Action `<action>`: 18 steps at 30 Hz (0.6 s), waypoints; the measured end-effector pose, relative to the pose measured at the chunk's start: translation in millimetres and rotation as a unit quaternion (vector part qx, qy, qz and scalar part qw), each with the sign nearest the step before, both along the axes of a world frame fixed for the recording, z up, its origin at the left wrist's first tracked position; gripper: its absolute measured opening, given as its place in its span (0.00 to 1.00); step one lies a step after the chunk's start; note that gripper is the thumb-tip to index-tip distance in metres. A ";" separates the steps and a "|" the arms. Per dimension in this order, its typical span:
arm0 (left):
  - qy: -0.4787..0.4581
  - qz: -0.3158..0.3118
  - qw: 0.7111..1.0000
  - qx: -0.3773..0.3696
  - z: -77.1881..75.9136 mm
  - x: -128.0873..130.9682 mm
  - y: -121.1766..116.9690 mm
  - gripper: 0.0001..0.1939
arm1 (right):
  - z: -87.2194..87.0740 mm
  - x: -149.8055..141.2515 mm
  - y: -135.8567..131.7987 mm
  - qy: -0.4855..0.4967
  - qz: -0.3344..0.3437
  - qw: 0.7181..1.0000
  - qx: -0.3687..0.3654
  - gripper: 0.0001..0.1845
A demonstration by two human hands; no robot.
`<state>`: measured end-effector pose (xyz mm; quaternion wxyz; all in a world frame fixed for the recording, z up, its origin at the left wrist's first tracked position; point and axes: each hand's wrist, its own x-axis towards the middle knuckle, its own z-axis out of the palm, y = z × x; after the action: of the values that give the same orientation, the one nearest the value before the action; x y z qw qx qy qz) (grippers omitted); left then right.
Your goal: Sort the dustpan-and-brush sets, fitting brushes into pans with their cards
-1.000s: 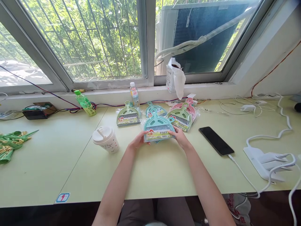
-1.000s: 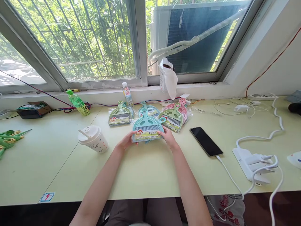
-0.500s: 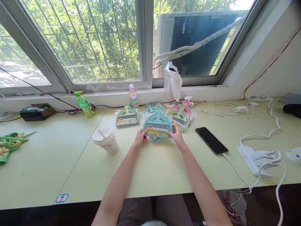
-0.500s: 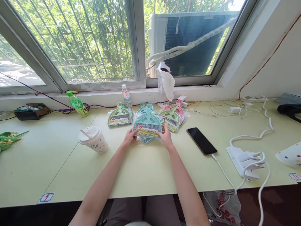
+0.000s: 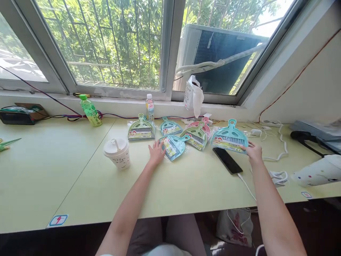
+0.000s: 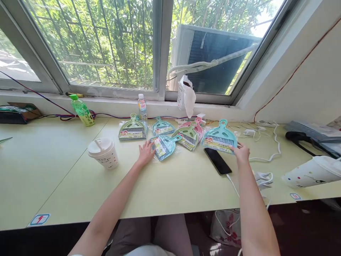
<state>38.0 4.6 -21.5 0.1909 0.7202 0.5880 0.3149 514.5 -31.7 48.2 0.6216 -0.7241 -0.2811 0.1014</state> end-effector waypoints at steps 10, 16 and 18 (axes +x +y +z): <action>0.097 0.084 0.990 0.060 20.1 -10.8 -9.1 0.22 | 46.4 58.6 2.1 -0.113 -0.108 0.948 -0.278 0.12; 0.038 0.141 0.985 0.095 10.8 -23.5 3.5 0.14 | 46.8 58.7 11.6 -0.214 -0.083 0.909 -0.348 0.20; -0.050 0.076 0.995 0.049 7.8 -24.2 10.4 0.20 | 39.9 55.4 13.6 -0.272 -0.066 0.891 -0.356 0.20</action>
<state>13.7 15.0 -13.7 0.1603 0.6651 0.6147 0.3926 569.9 -18.1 88.1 0.2262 -0.9132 -0.3355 -0.0478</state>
